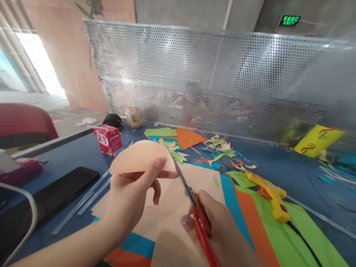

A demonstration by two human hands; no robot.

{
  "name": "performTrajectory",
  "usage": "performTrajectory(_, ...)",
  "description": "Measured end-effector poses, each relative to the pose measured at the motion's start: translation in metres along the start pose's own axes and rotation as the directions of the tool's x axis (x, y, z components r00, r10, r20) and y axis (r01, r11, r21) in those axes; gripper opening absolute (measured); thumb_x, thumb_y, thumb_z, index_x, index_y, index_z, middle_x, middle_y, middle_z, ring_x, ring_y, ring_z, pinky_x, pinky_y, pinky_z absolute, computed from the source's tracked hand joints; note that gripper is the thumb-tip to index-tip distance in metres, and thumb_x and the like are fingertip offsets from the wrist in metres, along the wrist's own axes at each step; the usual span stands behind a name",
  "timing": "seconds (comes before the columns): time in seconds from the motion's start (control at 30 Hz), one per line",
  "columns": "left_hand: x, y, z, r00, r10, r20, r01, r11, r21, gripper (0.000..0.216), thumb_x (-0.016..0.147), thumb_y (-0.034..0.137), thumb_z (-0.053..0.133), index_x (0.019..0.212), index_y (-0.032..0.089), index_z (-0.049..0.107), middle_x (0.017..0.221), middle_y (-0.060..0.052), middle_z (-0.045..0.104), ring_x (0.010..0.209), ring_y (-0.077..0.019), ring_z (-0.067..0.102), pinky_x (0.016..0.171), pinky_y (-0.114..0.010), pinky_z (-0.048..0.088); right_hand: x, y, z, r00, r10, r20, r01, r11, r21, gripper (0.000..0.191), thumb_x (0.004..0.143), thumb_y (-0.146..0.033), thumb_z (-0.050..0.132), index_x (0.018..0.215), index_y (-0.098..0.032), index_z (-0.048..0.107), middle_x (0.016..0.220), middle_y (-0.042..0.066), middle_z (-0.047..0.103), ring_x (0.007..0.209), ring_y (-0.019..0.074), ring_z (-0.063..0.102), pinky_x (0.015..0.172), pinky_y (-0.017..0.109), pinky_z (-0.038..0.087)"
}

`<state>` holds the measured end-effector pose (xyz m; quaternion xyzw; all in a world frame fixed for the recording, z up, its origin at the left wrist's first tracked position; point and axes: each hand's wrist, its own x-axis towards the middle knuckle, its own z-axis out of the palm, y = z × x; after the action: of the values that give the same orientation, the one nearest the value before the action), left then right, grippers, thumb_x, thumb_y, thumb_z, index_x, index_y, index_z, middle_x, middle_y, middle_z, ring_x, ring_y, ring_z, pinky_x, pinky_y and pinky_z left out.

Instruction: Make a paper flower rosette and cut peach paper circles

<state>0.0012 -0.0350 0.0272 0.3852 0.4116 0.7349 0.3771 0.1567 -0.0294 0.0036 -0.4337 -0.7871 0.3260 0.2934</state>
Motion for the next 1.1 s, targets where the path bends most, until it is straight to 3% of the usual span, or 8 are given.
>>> performTrajectory(0.33, -0.0014, 0.0009, -0.0001, 1.000, -0.026, -0.003, 0.026, 1.000, -0.010, 0.020, 0.070, 0.033, 0.068, 0.074, 0.014, 0.068, 0.072, -0.008, 0.070, 0.061, -0.0223, 0.068, 0.025, -0.016, 0.040, 0.0001, -0.0003, -0.0002, 0.999, -0.034, -0.029, 0.034, 0.999, -0.019, 0.033, 0.084, -0.050, 0.041, 0.068, -0.020, 0.042, 0.058, -0.003, 0.048, 0.050, 0.0090, 0.043, 0.046, 0.022, 0.032)
performTrajectory(0.73, 0.0006, 0.0018, -0.0017, 1.000, -0.016, 0.006, 0.015, 0.999, 0.041, 0.018, 0.072, 0.030, 0.066, 0.074, 0.013, 0.066, 0.075, -0.010, 0.071, 0.066, -0.0260, 0.069, 0.025, -0.018, 0.041, 0.0029, 0.0059, -0.0032, 0.999, 0.033, 0.007, -0.033, 0.999, 0.027, 0.026, 0.079, -0.040, 0.048, 0.063, -0.020, 0.042, 0.056, -0.003, 0.043, 0.049, 0.0098, 0.035, 0.045, 0.022, 0.030)
performTrajectory(0.97, 0.0027, 0.0043, -0.0004, 1.000, -0.012, 0.004, 0.011, 0.998, 0.063, 0.019, 0.071, 0.032, 0.067, 0.072, 0.013, 0.065, 0.072, -0.007, 0.070, 0.064, -0.0247, 0.069, 0.025, -0.018, 0.041, 0.0037, -0.0003, -0.0064, 0.998, 0.041, 0.052, -0.046, 0.995, 0.090, 0.032, 0.079, -0.047, 0.047, 0.064, -0.020, 0.041, 0.057, -0.003, 0.043, 0.051, 0.0099, 0.036, 0.046, 0.021, 0.030)
performTrajectory(1.1, 0.0016, 0.0048, -0.0009, 1.000, 0.001, 0.006, -0.002, 0.992, 0.126, 0.021, 0.071, 0.034, 0.066, 0.073, 0.013, 0.066, 0.072, -0.007, 0.070, 0.051, -0.0192, 0.066, 0.025, -0.019, 0.041, 0.0029, -0.0012, -0.0072, 0.999, 0.018, 0.051, -0.020, 0.999, 0.041, 0.034, 0.080, -0.051, 0.046, 0.066, -0.021, 0.040, 0.057, -0.003, 0.043, 0.050, 0.0098, 0.038, 0.046, 0.022, 0.030)
